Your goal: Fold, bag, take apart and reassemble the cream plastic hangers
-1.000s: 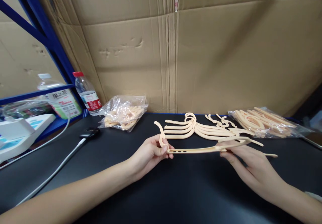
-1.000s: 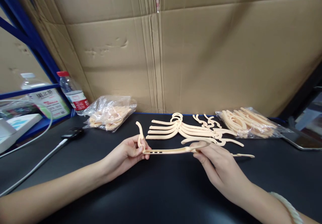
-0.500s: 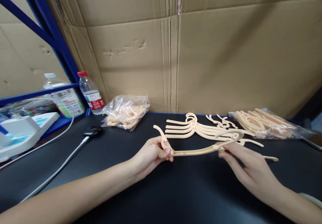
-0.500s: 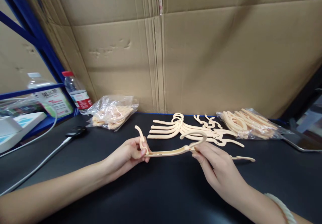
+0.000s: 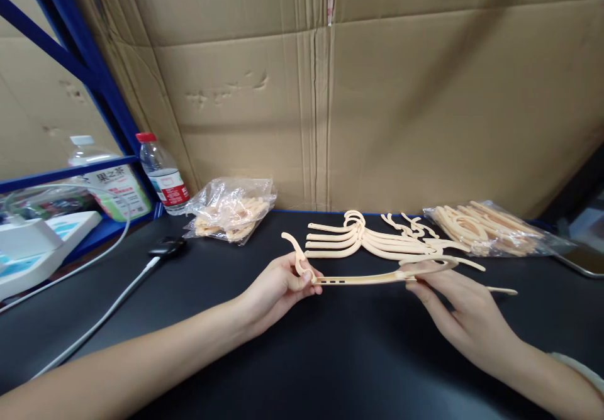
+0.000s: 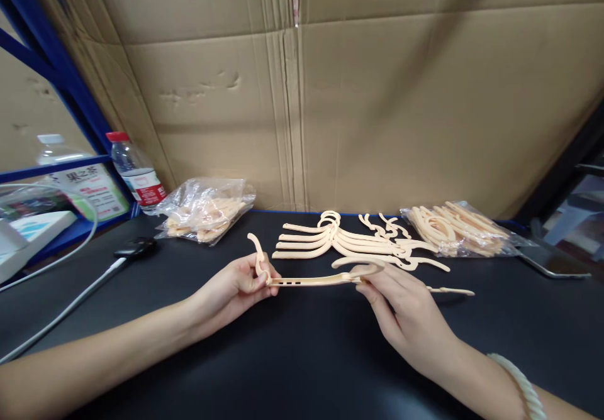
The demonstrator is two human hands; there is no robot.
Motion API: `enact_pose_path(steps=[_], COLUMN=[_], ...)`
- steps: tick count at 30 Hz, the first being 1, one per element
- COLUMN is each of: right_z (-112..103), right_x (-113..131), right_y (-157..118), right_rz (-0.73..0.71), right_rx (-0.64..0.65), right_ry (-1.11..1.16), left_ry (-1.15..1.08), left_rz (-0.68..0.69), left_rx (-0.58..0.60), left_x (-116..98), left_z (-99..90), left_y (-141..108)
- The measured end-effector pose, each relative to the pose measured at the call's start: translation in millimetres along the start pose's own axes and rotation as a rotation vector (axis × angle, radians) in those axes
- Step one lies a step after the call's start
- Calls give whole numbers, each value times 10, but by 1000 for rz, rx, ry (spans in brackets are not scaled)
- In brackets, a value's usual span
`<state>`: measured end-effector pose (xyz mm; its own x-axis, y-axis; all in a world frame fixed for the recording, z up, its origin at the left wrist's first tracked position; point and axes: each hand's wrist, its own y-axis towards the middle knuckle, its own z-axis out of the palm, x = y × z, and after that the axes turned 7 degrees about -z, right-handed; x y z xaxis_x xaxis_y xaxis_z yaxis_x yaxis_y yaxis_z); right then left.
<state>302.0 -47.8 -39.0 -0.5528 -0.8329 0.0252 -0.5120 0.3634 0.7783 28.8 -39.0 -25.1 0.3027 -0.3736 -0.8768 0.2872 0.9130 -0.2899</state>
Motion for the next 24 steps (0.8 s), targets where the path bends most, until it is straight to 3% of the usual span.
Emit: enact_pose_path(steps=[24], right_z=[-18], right_x=[25], right_y=[-10], right_rz=[-5], right_rx=[-11], right_ry=[13], left_ry=[56], left_rz=[51], left_rx=[70], left_x=[73], left_z=[-91], left_y=[53])
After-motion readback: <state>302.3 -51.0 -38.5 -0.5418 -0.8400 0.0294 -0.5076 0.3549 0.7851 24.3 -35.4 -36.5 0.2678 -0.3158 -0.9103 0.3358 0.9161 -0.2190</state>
